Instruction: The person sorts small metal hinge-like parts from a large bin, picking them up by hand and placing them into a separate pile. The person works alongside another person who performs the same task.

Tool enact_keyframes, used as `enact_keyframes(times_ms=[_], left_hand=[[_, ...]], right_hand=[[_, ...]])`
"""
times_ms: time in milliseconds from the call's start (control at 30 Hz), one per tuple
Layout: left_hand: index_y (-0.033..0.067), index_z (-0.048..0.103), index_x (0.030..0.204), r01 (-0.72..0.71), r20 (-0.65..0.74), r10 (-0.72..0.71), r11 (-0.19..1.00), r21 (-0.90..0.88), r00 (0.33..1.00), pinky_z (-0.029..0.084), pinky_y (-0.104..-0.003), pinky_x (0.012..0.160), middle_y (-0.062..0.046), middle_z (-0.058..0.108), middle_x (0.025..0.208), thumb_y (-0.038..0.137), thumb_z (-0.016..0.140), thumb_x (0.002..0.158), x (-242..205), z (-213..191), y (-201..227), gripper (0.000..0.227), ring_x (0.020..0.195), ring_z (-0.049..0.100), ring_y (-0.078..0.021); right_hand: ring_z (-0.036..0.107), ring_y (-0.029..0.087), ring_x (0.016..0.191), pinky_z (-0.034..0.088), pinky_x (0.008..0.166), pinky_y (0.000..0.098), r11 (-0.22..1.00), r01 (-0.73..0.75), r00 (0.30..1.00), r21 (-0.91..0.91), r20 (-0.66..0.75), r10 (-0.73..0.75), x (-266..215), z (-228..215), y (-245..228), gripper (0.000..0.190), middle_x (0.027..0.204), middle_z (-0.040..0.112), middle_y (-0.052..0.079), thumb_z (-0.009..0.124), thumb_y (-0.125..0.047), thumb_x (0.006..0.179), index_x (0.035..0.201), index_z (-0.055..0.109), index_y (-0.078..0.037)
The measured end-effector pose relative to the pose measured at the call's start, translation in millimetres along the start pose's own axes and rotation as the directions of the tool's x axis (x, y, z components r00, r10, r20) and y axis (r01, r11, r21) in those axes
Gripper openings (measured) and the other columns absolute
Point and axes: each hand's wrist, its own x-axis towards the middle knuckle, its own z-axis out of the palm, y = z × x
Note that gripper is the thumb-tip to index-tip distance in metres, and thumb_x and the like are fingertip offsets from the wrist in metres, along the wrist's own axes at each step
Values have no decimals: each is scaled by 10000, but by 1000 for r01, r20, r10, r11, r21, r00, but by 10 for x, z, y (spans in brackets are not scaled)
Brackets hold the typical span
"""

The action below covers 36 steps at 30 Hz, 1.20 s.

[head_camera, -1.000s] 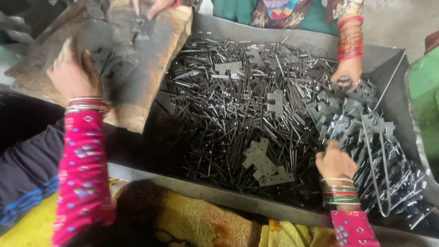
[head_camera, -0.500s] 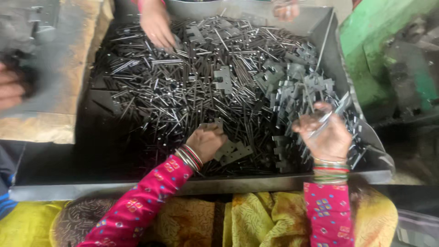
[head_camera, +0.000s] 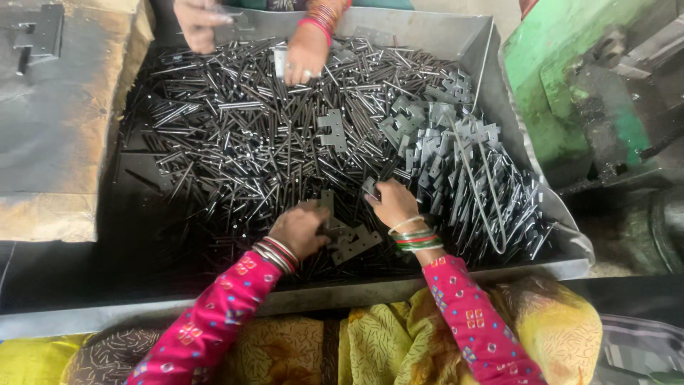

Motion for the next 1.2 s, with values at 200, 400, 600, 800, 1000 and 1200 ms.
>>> enact_keyframes(times_ms=[200,400,600,800,1000,1200], left_hand=[[62,519,977,-369,-358,93,298,-880,929,638,-344,699,-101,744,985,89,602,957,-65,-341,-387,89,839,744,-206],[13,546,1114,-386,-425,-262,190,-903,866,558,-335,545,-139,730,919,117,553,1038,-5,-356,-419,129,685,716,-208],[-74,486,1356,-247,-533,43,915,-319,845,578,-492,631,-317,689,774,285,780,880,-161,280,258,665,734,693,-441],[37,602,1262,-179,-617,10,961,-212,787,569,-533,661,-242,714,844,117,617,879,-336,-175,146,392,683,691,-445],[78,658,1209,65,-837,-22,998,17,547,528,-548,622,-206,702,821,78,634,916,-535,-793,-236,293,699,678,-433],[134,705,1080,612,-975,-48,785,98,218,503,-469,697,-115,695,882,98,680,915,-980,-1442,-1477,171,803,674,-332]], right_hand=[[637,207,781,543,749,392,454,-117,976,883,18,216,-202,-277,338,246,922,705,135,753,-270,996,1011,733,-25],[688,218,813,646,738,570,-326,-336,928,884,369,46,-321,-572,104,156,976,700,94,707,-148,980,1092,675,-45],[605,184,856,508,637,292,-210,-378,918,902,395,45,-653,-356,-903,424,1058,641,58,642,-397,1077,1224,622,1],[756,203,687,605,555,358,844,-58,991,534,130,-13,-587,-393,-696,603,950,741,85,720,-518,858,1256,609,-79],[726,381,840,575,713,511,915,-114,969,-386,158,187,-360,-389,336,323,818,724,173,806,-397,787,820,751,-81],[723,375,981,586,848,495,887,-60,923,-459,313,224,-183,-118,704,267,1011,752,172,746,-316,819,974,758,-99]])
